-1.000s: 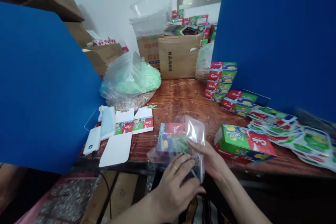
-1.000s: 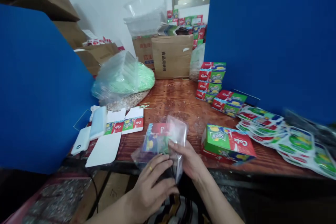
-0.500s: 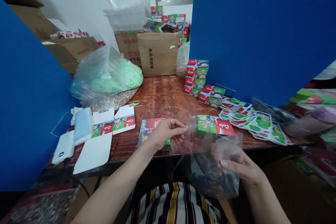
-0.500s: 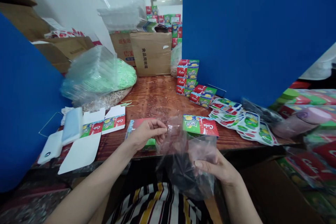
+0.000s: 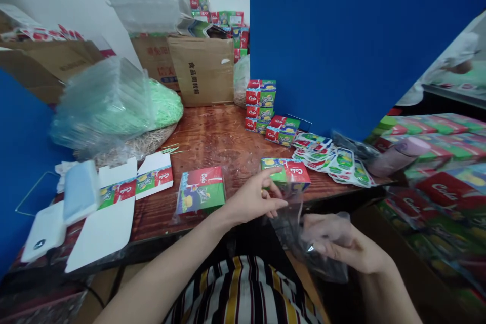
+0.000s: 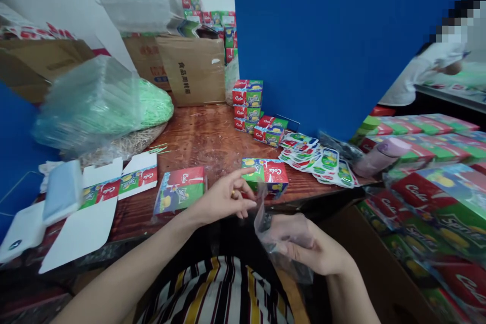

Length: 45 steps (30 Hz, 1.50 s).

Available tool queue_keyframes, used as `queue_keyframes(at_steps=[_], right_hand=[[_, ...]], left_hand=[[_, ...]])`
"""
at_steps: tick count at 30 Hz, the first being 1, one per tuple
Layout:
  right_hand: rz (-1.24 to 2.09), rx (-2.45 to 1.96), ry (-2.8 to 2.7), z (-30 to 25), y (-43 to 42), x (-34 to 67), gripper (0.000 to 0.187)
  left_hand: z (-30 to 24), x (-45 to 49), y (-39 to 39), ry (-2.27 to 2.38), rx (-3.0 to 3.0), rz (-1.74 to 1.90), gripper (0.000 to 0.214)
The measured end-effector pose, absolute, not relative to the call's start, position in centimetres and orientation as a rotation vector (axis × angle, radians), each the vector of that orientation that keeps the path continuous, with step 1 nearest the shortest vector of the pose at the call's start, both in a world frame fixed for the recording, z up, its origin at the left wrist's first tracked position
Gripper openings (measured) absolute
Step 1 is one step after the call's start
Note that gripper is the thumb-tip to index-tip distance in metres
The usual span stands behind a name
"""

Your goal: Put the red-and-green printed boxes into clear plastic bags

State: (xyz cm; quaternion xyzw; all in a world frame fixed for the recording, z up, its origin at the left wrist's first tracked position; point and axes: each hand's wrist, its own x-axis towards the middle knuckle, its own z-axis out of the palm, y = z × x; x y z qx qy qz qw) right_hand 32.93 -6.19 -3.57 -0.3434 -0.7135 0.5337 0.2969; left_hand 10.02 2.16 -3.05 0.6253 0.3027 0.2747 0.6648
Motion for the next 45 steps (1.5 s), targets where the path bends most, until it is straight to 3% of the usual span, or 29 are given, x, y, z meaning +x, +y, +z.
queue_keyframes(at_steps=[6,11,14,16,19,23,26,31,36,41,45], right_hand=[[1.397,-0.891,-2.063,-2.2,-8.2,33.6,0.029],[1.209,-1.139,-1.679,-5.0,-9.3,37.1,0.023],[1.09,-1.345,-1.429,-7.4,-9.4,39.3,0.037],[1.05,-1.513,-1.526,-8.4,-9.1,40.0,0.047],[0.723,-1.74,-1.705,-8.2,-8.5,39.5,0.062],[0.351,-1.528,-1.753,-5.8,-7.7,36.0,0.074],[0.531,-1.255,-1.941,-5.2,-6.9,32.5,0.078],[0.894,-1.178,-1.929,-7.9,-6.2,29.8,0.009],[1.163,-0.98,-2.053,-8.3,-6.4,31.2,0.024],[1.312,-0.69,-2.052,-6.8,-6.3,32.7,0.056],[1.344,-0.615,-1.781,-7.3,-6.7,33.4,0.053]], left_hand=[[-3.2,10.2,1.7,0.835,1.926,0.8,0.014],[-2.4,9.5,1.5,0.78,1.713,0.797,0.012],[-2.5,9.3,1.4,0.796,1.466,0.711,0.015],[-2.9,9.4,1.2,0.834,1.41,0.616,0.018],[-3.5,9.9,0.6,0.919,1.494,0.531,0.015],[-3.6,11.2,-0.7,0.902,1.815,0.541,0.01],[-3.4,11.8,-1.6,0.937,1.999,0.571,0.01],[-3.5,11.3,-2.0,1.015,1.984,0.61,0.015],[-3.4,9.7,-1.5,0.916,1.893,0.691,0.017],[-3.7,7.2,-0.7,0.759,1.769,0.806,0.015],[-5.3,4.8,-0.1,0.845,1.846,0.641,0.018]])
